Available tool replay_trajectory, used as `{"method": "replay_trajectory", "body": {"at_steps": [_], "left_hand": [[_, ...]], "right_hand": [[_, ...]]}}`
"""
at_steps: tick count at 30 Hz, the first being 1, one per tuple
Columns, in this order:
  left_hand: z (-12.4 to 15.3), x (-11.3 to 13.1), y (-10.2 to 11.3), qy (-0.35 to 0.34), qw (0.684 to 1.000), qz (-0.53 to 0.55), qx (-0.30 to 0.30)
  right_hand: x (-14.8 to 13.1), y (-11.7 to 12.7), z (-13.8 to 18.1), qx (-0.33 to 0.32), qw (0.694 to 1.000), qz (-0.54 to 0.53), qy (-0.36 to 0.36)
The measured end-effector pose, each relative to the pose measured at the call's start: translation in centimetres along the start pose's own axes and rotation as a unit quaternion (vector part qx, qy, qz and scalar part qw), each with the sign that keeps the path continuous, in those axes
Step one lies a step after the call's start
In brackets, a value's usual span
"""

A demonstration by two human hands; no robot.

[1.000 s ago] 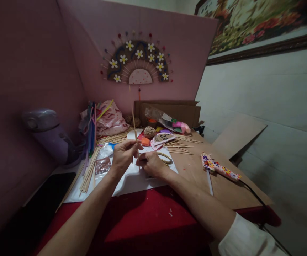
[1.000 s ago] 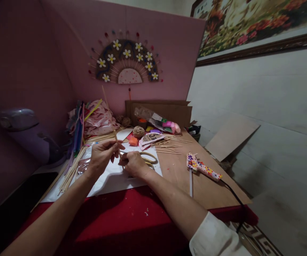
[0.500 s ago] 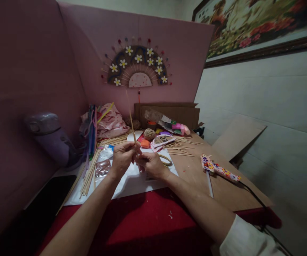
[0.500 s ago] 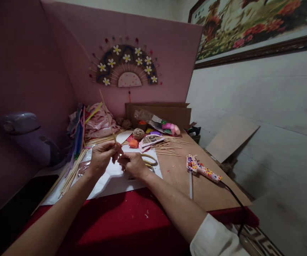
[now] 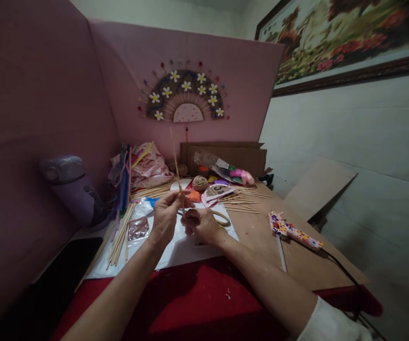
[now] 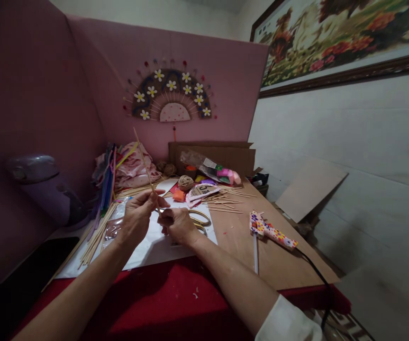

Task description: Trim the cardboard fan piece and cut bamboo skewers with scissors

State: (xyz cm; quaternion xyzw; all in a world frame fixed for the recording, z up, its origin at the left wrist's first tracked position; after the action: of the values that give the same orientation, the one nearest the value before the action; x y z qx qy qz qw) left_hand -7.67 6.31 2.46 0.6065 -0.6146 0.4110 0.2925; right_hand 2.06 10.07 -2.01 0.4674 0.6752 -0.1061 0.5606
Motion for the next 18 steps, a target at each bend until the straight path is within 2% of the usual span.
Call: {"method": "replay_trajectory", "body": {"at_steps": [5, 8, 11, 15, 18], "left_hand": [[-0.3, -0.8, -0.2, -0.008, 0.998, 0.059, -0.025], [-0.5, -0.9, 0.1, -0.015, 0.998, 0.06, -0.012], [-0.6, -0.9, 0.4, -0.022, 0.997, 0.07, 0.004], [-0.4, -0.7, 0.1, -0.021, 0.997, 0.071, -0.008], [-0.2, -0.6, -0.2, -0.021, 0.997, 0.076, -0.019]], "right_hand": [[-0.3, -0.1, 0.1, 0.0, 1.0, 0.009, 0.011], [-0.6, -0.3, 0.0, -0.031, 0.992, 0.123, -0.019], [-1.5, 0.7, -0.5, -0.079, 0.963, 0.253, -0.056], [-2.8, 4.1, -0.8, -0.083, 0.923, 0.361, -0.104], [-2.4, 5.8, 0.0, -0.108, 0.893, 0.414, -0.141]]}}
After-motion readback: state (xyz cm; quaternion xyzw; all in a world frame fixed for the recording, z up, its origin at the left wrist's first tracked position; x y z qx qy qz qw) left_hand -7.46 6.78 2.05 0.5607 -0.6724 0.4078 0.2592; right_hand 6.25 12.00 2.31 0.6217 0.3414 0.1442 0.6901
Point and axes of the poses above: each hand's wrist, its own z-axis away from the middle knuckle, its own y-axis out of the back of the hand, x = y × z, the point moved 4 cm from there along -z, towards the middle knuckle, and after that the axes turned 7 degrees about -x, right-handed, at the moved point
